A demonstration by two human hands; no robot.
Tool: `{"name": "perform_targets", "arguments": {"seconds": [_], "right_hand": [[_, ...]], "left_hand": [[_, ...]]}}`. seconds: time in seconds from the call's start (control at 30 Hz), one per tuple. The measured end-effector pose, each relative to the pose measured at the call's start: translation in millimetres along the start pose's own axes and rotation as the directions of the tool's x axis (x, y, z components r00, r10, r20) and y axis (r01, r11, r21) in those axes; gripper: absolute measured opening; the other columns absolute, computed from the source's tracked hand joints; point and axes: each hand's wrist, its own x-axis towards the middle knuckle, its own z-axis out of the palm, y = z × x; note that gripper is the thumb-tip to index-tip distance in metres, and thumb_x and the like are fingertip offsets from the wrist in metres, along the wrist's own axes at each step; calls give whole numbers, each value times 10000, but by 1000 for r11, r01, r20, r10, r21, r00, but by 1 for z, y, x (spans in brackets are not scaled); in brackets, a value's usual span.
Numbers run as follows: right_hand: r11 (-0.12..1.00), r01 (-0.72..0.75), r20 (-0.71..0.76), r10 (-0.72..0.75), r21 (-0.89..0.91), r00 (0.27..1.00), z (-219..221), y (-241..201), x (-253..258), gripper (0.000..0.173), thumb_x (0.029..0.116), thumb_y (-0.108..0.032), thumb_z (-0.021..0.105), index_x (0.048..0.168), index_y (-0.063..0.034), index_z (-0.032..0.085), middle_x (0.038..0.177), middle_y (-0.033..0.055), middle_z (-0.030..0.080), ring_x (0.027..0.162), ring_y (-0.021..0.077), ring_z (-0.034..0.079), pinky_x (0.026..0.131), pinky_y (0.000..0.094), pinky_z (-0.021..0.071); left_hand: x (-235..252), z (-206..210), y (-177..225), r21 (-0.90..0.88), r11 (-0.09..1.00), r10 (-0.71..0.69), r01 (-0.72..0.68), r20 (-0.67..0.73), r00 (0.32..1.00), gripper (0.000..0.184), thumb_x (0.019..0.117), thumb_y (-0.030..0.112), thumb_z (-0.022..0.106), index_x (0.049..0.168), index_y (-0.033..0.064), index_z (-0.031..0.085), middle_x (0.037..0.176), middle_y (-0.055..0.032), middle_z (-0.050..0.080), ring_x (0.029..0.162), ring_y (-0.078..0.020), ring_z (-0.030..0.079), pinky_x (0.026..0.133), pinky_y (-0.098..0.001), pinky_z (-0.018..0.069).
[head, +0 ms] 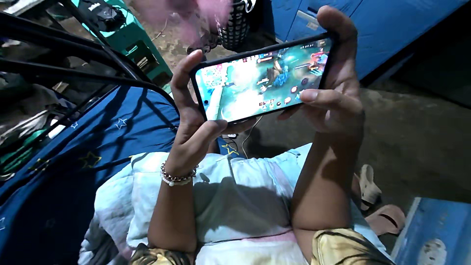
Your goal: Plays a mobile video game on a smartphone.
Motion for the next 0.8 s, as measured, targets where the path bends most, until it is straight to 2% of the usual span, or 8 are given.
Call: {"name": "perform_targets", "arguments": {"seconds": [0.17, 0.53, 0.6, 0.7, 0.8], "right_hand": [[1000, -3, -5, 3, -4, 1000, 0, -1, -1, 799, 851, -64, 730, 1485, -201, 263, 1330, 38, 555, 1078, 217, 682, 584, 346, 656], [1000, -1, 4, 1, 17, 1000, 0, 0, -1, 781, 859, -47, 707, 1485, -208, 270, 1317, 53, 569, 1059, 227, 694, 581, 365, 659], [999, -7, 0, 7, 32, 1000, 0, -1, -1, 781, 855, -29, 702, 1486, -207, 278, 1318, 54, 571, 1066, 228, 693, 601, 371, 663], [1000, 22, 17, -22, 15, 1000, -1, 1, -1, 801, 853, -50, 720, 1496, -185, 262, 1337, 56, 557, 1087, 225, 682, 642, 363, 667], [1000, 5, 11, -5, 25, 1000, -1, 0, -1, 783, 857, -47, 718, 1484, -197, 273, 1327, 55, 567, 1078, 236, 691, 613, 376, 667]], "left_hand": [[0, 0, 0, -45, 999, -21, 21, 8, 1000, 836, 885, -105, 543, 1537, 267, 174, 1432, -61, 456, 1204, -237, 618, 826, -429, 644], [0, 1, -1, -74, 997, -5, 6, 6, 1000, 873, 863, -145, 568, 1537, 245, 174, 1430, -65, 464, 1222, -251, 614, 875, -462, 632], [0, 1, -1, -47, 999, 3, -2, 10, 1000, 881, 857, -147, 567, 1541, 239, 167, 1448, -55, 453, 1246, -236, 594, 903, -443, 621], [-1, 1, -1, -50, 999, -1, 1, 6, 1000, 877, 873, -137, 586, 1539, 257, 174, 1439, -51, 467, 1231, -233, 608, 878, -436, 631], [-1, 0, -2, -15, 1000, 12, -12, 0, 1000, 888, 862, -136, 599, 1543, 246, 177, 1447, -36, 464, 1237, -212, 600, 902, -406, 621]]}}
